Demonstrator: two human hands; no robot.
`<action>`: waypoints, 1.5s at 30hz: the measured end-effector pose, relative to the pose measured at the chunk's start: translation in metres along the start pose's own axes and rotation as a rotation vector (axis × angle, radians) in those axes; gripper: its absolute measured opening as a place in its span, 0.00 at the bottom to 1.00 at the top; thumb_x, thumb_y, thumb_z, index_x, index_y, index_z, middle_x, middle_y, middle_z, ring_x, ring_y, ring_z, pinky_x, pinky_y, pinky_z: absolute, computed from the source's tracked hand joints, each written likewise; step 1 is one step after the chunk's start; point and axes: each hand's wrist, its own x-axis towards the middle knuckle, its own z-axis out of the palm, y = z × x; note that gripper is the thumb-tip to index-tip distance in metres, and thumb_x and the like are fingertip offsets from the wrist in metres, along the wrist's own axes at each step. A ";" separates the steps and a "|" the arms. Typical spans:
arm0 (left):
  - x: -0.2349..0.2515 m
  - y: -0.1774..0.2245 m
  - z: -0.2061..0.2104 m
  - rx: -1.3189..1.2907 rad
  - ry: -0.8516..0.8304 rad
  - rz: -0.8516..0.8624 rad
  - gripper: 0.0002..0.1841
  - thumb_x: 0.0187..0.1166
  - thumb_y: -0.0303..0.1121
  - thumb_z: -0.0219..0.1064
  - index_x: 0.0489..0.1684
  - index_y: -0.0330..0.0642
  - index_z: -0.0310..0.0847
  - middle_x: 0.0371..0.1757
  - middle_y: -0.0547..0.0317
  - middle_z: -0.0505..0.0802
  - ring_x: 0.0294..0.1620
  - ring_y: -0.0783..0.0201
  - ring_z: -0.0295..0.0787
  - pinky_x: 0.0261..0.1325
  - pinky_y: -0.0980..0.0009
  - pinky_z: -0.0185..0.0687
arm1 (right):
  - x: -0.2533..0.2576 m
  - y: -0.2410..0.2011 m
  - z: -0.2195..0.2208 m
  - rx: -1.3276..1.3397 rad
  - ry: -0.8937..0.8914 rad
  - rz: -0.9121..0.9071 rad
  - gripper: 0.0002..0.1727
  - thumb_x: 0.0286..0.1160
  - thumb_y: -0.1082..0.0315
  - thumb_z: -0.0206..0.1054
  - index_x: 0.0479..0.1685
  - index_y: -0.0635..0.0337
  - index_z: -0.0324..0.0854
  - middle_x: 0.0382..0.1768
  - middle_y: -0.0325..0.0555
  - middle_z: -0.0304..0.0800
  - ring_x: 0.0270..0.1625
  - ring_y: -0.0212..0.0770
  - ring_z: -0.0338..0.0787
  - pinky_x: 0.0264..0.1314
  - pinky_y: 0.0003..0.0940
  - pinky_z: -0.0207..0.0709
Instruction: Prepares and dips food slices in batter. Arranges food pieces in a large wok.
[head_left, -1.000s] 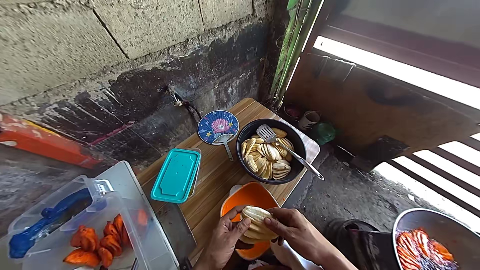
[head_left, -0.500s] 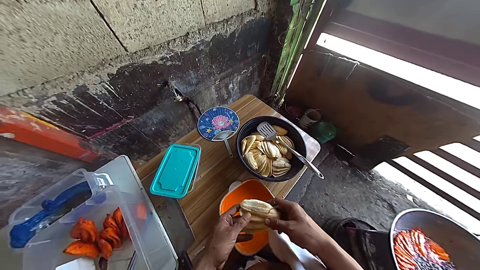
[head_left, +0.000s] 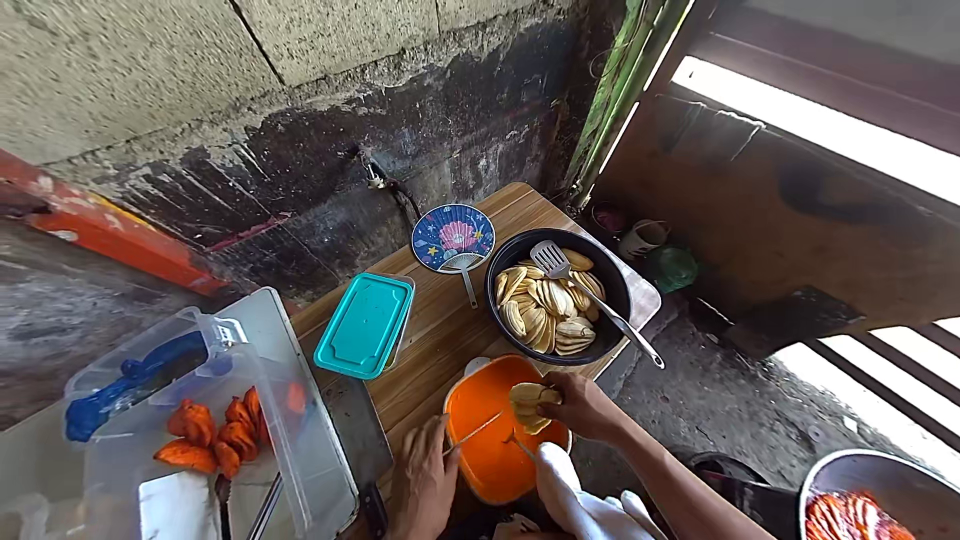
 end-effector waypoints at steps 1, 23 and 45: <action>-0.001 -0.006 0.001 0.156 -0.042 -0.026 0.32 0.84 0.50 0.65 0.84 0.42 0.73 0.77 0.42 0.84 0.80 0.37 0.75 0.82 0.41 0.65 | 0.008 0.002 -0.003 -0.075 -0.017 0.027 0.27 0.76 0.52 0.74 0.69 0.57 0.82 0.58 0.55 0.91 0.62 0.53 0.90 0.71 0.57 0.79; -0.026 -0.018 -0.097 0.420 -0.220 -0.106 0.20 0.91 0.44 0.53 0.71 0.63 0.88 0.53 0.48 0.94 0.53 0.46 0.93 0.54 0.46 0.87 | 0.015 -0.019 0.080 -0.447 -0.143 0.261 0.27 0.88 0.49 0.57 0.69 0.64 0.80 0.67 0.66 0.86 0.71 0.66 0.86 0.67 0.68 0.80; 0.119 0.023 -0.124 0.722 -0.411 0.217 0.22 0.91 0.45 0.47 0.66 0.54 0.88 0.61 0.48 0.91 0.65 0.48 0.87 0.64 0.50 0.81 | -0.084 0.064 0.113 -0.334 0.135 0.308 0.42 0.66 0.62 0.78 0.87 0.54 0.69 0.69 0.70 0.83 0.75 0.71 0.79 0.71 0.69 0.75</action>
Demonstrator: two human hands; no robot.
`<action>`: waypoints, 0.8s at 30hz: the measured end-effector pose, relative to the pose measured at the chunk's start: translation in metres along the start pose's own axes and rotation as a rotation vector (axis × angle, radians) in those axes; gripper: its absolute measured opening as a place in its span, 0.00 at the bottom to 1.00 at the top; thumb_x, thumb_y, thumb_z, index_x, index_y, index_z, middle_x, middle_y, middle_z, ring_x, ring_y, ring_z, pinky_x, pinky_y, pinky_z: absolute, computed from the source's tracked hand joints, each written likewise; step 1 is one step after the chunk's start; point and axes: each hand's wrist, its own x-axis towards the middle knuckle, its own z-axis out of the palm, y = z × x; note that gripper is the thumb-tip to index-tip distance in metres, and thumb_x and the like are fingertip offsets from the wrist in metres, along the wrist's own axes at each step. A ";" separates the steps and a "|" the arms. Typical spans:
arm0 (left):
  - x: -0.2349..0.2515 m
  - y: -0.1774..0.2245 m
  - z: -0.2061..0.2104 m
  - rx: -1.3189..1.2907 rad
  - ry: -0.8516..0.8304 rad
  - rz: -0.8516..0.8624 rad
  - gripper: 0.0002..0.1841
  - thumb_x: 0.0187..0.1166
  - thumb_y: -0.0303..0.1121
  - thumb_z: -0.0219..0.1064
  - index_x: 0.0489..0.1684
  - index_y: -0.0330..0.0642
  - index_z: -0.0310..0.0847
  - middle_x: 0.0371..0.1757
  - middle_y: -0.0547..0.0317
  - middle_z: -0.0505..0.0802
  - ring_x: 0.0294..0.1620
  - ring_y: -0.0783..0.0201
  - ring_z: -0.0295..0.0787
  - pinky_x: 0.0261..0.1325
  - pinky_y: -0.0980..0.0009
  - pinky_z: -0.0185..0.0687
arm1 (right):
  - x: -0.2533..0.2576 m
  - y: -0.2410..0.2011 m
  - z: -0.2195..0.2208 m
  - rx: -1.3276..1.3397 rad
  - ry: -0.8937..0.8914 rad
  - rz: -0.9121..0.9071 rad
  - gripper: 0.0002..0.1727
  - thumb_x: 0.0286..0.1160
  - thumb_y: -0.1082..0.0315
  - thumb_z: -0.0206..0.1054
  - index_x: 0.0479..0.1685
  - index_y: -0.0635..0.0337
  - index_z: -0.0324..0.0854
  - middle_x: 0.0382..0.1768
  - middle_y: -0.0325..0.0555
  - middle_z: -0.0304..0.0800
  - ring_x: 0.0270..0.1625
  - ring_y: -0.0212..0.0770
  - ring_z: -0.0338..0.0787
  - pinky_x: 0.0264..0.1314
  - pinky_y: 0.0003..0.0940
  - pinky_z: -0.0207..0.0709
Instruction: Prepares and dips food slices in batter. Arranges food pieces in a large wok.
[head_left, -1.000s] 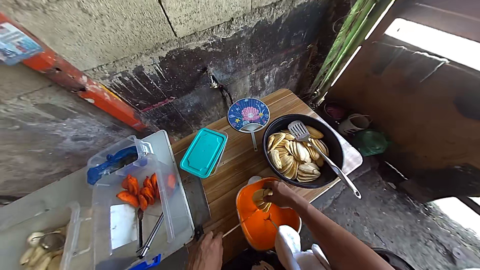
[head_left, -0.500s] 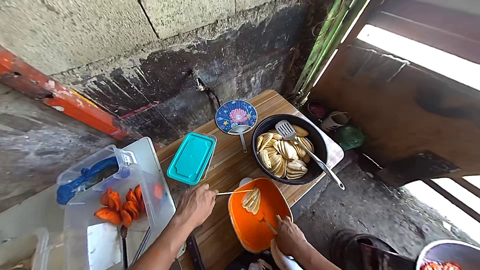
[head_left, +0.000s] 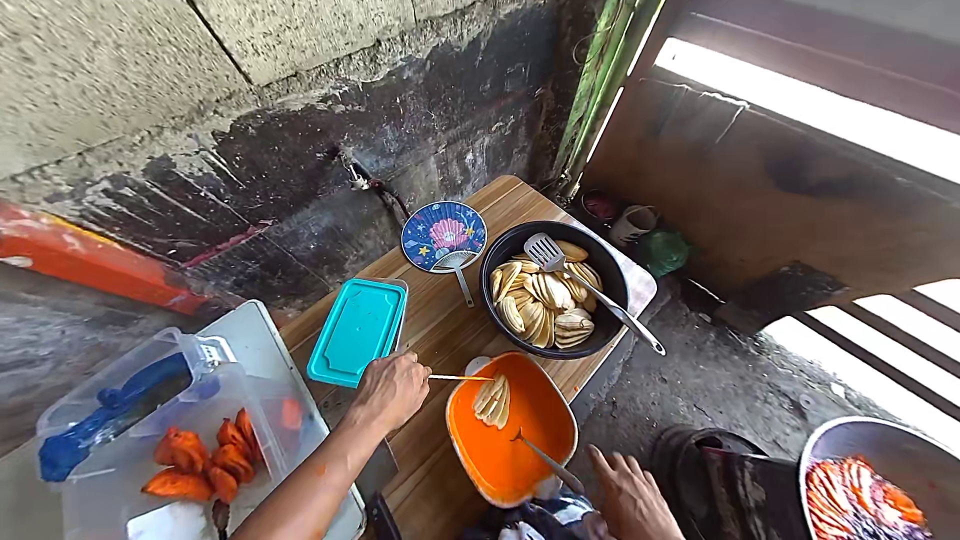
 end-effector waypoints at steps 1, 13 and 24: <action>0.000 0.000 0.001 0.006 -0.010 0.005 0.22 0.91 0.45 0.47 0.66 0.54 0.88 0.61 0.48 0.91 0.66 0.48 0.87 0.64 0.49 0.81 | 0.006 0.001 -0.003 0.006 0.052 -0.065 0.35 0.68 0.63 0.76 0.80 0.56 0.77 0.70 0.69 0.82 0.76 0.70 0.78 0.72 0.67 0.75; 0.005 0.016 -0.011 0.075 -0.019 0.010 0.21 0.91 0.43 0.48 0.65 0.51 0.88 0.62 0.48 0.90 0.68 0.47 0.85 0.67 0.48 0.79 | 0.049 -0.088 -0.031 -0.087 -0.319 0.024 0.18 0.73 0.66 0.67 0.60 0.67 0.83 0.64 0.65 0.87 0.69 0.63 0.88 0.64 0.64 0.83; 0.007 0.023 -0.020 0.103 -0.040 0.016 0.21 0.91 0.42 0.48 0.63 0.47 0.88 0.64 0.46 0.90 0.70 0.45 0.84 0.68 0.47 0.78 | 0.067 -0.081 -0.077 -0.018 -0.178 0.168 0.19 0.77 0.70 0.62 0.66 0.64 0.81 0.67 0.62 0.87 0.70 0.60 0.88 0.65 0.60 0.85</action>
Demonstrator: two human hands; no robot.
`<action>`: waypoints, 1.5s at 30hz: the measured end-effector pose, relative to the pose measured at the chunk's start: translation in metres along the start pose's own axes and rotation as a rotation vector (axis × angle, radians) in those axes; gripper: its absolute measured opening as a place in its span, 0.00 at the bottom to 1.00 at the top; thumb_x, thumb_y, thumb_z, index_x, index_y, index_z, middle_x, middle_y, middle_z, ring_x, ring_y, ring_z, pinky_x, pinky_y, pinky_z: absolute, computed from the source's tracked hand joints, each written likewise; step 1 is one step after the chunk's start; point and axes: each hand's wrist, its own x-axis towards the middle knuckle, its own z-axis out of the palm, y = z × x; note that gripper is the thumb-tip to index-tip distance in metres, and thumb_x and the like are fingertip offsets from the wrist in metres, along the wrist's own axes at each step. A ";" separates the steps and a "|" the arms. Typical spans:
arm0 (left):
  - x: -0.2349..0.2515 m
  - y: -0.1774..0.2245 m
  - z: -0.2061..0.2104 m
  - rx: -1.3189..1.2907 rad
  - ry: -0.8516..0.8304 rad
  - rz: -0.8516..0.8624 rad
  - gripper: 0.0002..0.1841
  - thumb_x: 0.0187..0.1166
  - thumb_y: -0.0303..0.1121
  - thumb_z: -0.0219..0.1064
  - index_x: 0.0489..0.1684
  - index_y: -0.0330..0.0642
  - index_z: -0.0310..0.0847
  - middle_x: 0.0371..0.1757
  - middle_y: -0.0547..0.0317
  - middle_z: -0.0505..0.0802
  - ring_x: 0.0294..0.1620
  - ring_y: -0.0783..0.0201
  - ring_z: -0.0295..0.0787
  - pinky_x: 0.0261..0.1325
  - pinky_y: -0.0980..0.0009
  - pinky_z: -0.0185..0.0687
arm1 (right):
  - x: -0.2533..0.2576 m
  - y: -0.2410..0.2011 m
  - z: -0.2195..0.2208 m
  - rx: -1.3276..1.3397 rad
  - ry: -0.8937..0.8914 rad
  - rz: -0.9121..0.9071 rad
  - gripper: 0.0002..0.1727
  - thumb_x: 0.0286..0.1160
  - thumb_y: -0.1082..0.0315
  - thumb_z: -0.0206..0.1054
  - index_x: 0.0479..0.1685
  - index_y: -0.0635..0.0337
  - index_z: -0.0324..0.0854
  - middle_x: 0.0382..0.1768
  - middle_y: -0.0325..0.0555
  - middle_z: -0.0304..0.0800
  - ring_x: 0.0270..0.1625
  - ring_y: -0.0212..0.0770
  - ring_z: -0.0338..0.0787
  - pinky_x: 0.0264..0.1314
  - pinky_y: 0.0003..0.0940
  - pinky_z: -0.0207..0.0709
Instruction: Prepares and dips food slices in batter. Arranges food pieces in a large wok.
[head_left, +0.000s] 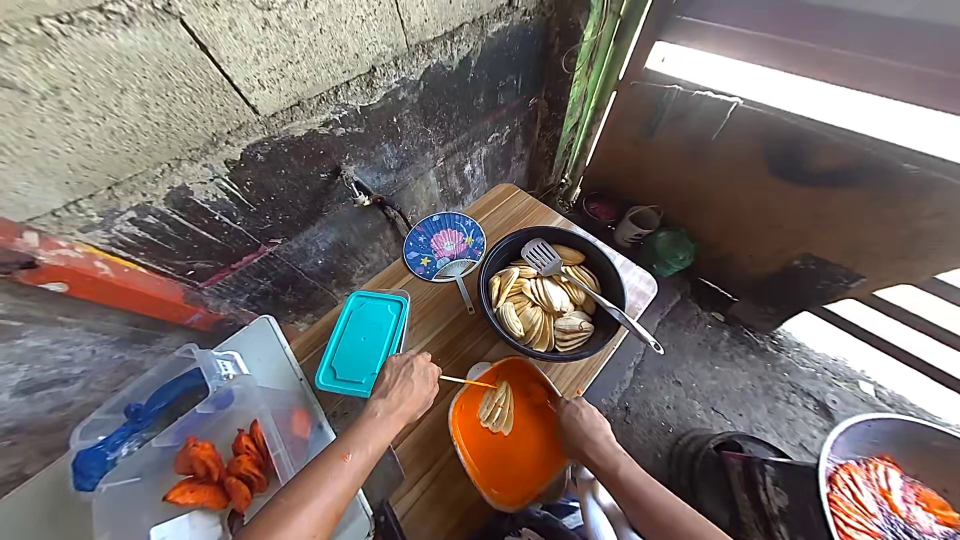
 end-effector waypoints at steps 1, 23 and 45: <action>0.000 0.000 -0.001 0.006 -0.005 0.002 0.21 0.91 0.42 0.48 0.63 0.47 0.88 0.64 0.45 0.90 0.70 0.45 0.84 0.68 0.46 0.78 | 0.002 -0.004 0.000 0.003 0.007 -0.003 0.19 0.80 0.69 0.60 0.66 0.63 0.81 0.67 0.61 0.86 0.71 0.59 0.88 0.65 0.59 0.84; -0.003 0.030 0.060 -0.155 0.018 -0.058 0.20 0.91 0.40 0.50 0.68 0.50 0.87 0.64 0.45 0.90 0.71 0.43 0.83 0.65 0.46 0.82 | 0.021 -0.017 0.007 0.057 -0.005 -0.119 0.19 0.88 0.60 0.52 0.66 0.55 0.82 0.66 0.59 0.88 0.71 0.59 0.88 0.65 0.63 0.83; -0.052 0.055 0.066 -0.348 -0.049 -0.429 0.18 0.88 0.38 0.50 0.56 0.44 0.89 0.62 0.50 0.93 0.67 0.48 0.88 0.59 0.49 0.86 | -0.012 -0.019 0.002 -0.038 0.037 0.033 0.21 0.84 0.62 0.56 0.67 0.63 0.81 0.68 0.61 0.87 0.71 0.57 0.88 0.67 0.58 0.84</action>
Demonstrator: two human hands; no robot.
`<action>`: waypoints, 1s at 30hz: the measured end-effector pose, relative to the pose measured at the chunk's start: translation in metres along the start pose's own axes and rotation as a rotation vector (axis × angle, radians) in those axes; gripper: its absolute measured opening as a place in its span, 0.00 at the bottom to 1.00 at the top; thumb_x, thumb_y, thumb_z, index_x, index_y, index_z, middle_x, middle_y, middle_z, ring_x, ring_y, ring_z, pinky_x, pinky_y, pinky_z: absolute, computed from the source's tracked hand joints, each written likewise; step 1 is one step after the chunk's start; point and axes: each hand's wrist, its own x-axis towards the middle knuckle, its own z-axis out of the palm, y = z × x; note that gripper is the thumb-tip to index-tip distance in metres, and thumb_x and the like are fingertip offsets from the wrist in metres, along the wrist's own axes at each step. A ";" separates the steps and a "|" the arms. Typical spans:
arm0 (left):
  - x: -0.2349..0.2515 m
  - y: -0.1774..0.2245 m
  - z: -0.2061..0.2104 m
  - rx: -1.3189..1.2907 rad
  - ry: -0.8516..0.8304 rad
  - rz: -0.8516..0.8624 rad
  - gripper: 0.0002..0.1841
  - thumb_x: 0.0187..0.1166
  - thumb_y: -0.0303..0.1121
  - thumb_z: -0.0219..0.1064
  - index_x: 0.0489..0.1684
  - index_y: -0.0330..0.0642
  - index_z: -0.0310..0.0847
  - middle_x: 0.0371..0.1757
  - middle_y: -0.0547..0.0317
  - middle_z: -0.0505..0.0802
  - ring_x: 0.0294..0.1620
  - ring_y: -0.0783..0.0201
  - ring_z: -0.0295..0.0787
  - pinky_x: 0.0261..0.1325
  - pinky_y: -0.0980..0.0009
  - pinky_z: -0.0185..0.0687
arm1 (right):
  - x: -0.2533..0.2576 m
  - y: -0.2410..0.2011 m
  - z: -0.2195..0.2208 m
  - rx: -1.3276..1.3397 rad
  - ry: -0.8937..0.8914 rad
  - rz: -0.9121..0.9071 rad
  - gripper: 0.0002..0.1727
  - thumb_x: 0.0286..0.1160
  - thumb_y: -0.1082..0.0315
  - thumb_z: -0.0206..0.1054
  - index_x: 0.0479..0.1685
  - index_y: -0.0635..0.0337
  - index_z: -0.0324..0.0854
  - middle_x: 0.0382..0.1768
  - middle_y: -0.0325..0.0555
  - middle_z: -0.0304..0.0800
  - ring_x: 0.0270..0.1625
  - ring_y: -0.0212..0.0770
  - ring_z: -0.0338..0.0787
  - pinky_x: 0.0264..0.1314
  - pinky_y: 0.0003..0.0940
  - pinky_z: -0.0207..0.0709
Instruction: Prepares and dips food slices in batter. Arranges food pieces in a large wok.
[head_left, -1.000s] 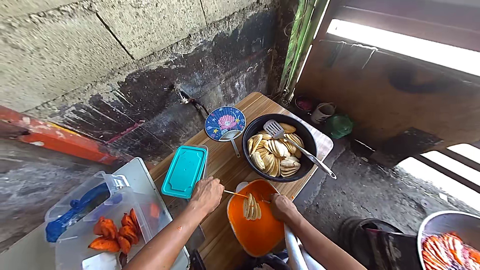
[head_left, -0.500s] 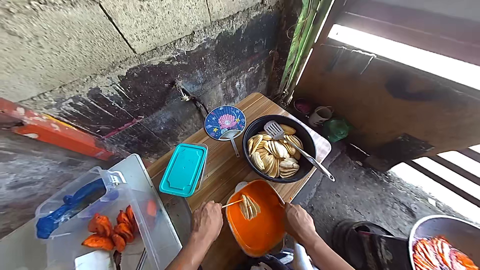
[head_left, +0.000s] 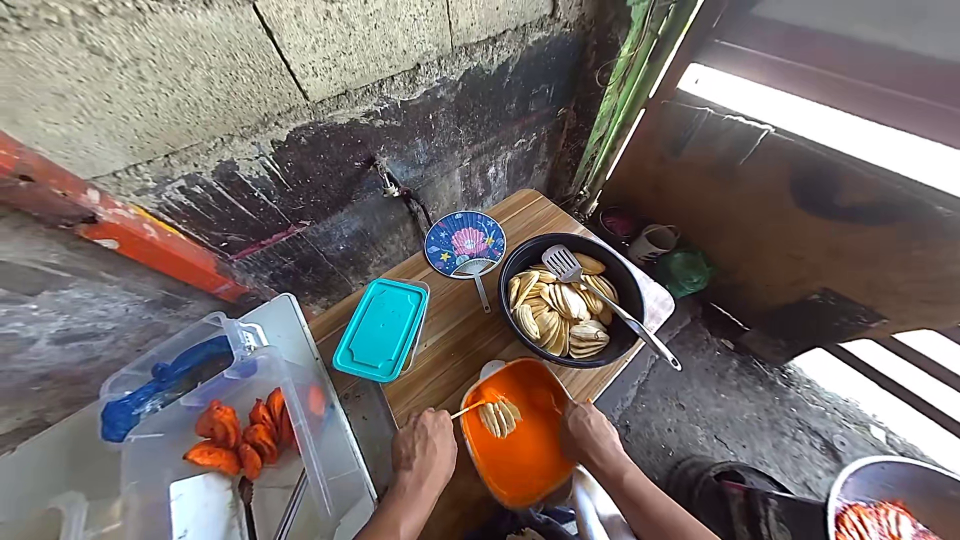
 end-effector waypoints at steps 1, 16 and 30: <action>0.000 0.000 -0.001 -0.003 0.002 -0.001 0.18 0.88 0.37 0.50 0.56 0.44 0.89 0.62 0.49 0.93 0.68 0.48 0.88 0.59 0.49 0.86 | 0.000 0.003 0.002 -0.025 0.006 0.033 0.21 0.84 0.62 0.56 0.68 0.64 0.80 0.68 0.60 0.87 0.71 0.57 0.88 0.66 0.56 0.84; 0.001 0.002 -0.002 0.008 -0.014 -0.019 0.18 0.88 0.38 0.51 0.56 0.43 0.89 0.62 0.49 0.92 0.68 0.48 0.88 0.62 0.50 0.85 | -0.011 0.020 0.016 0.009 -0.091 -0.057 0.19 0.81 0.63 0.59 0.64 0.64 0.82 0.66 0.62 0.87 0.70 0.60 0.88 0.65 0.62 0.83; 0.005 -0.001 -0.005 0.018 -0.028 -0.020 0.17 0.87 0.38 0.53 0.57 0.47 0.89 0.62 0.51 0.93 0.68 0.49 0.89 0.61 0.49 0.86 | -0.021 0.018 0.017 0.024 -0.073 -0.035 0.20 0.82 0.62 0.58 0.66 0.64 0.81 0.67 0.62 0.87 0.71 0.59 0.88 0.66 0.60 0.83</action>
